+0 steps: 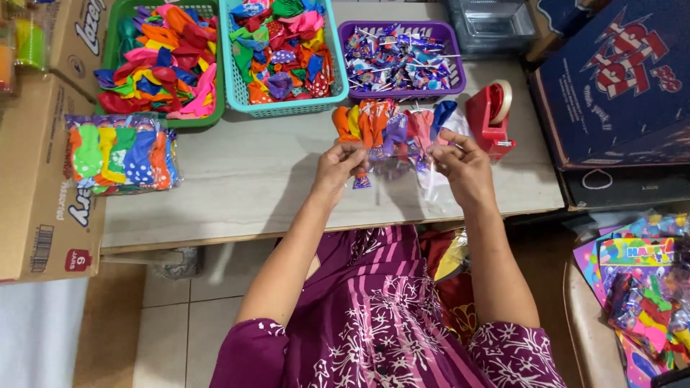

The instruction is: Selecting various colored balloons from bins and packaging them into plastic sleeves.

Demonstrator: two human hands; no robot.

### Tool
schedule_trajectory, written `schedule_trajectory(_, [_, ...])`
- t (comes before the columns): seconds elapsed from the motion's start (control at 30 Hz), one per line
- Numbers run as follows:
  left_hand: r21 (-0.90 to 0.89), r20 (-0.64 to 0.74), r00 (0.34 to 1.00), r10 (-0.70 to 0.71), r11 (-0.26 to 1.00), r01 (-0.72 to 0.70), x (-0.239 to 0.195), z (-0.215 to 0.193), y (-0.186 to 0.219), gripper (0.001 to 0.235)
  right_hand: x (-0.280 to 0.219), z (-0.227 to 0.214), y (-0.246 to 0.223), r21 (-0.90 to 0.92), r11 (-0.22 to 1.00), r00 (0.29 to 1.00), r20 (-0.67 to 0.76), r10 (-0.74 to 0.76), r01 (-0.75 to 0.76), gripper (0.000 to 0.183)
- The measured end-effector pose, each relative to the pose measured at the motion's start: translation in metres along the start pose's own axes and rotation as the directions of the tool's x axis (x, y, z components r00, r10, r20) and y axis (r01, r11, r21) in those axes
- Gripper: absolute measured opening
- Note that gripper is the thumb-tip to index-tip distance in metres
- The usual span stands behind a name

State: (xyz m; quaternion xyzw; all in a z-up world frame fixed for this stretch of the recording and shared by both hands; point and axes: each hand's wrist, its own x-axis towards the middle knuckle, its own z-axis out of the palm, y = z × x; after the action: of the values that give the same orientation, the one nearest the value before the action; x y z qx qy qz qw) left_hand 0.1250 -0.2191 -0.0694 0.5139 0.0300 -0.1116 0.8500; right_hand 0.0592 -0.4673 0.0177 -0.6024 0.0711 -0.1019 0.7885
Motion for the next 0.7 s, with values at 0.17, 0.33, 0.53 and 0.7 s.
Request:
schedule_trajectory(0.17, [0.045, -0.044, 0.998, 0.043, 0.998, -0.041, 0.003, -0.026, 0.004, 0.016, 0.01, 0.02, 0.028, 0.022, 0.998, 0.998, 0.04, 0.055, -0.056, 0.034])
schedule_trajectory(0.33, [0.134, -0.084, 0.993, 0.085, 0.988, -0.074, 0.004, -0.043, 0.021, 0.013, 0.01, 0.054, 0.033, 0.027, 0.989, 0.987, 0.074, 0.142, -0.144, 0.022])
schedule_trajectory(0.53, [0.285, -0.184, 0.971, 0.152, 0.954, -0.096, 0.005, -0.074, 0.045, 0.027, 0.017, 0.078, 0.068, 0.048, 0.977, 0.971, 0.129, 0.2, -0.208, 0.027])
schedule_trajectory(0.7, [0.947, -0.144, 0.779, 0.61, 0.313, -0.07, -0.02, -0.068, 0.081, 0.064, 0.013, 0.111, 0.108, 0.087, 0.95, 0.953, -0.018, 0.303, -0.3, 0.015])
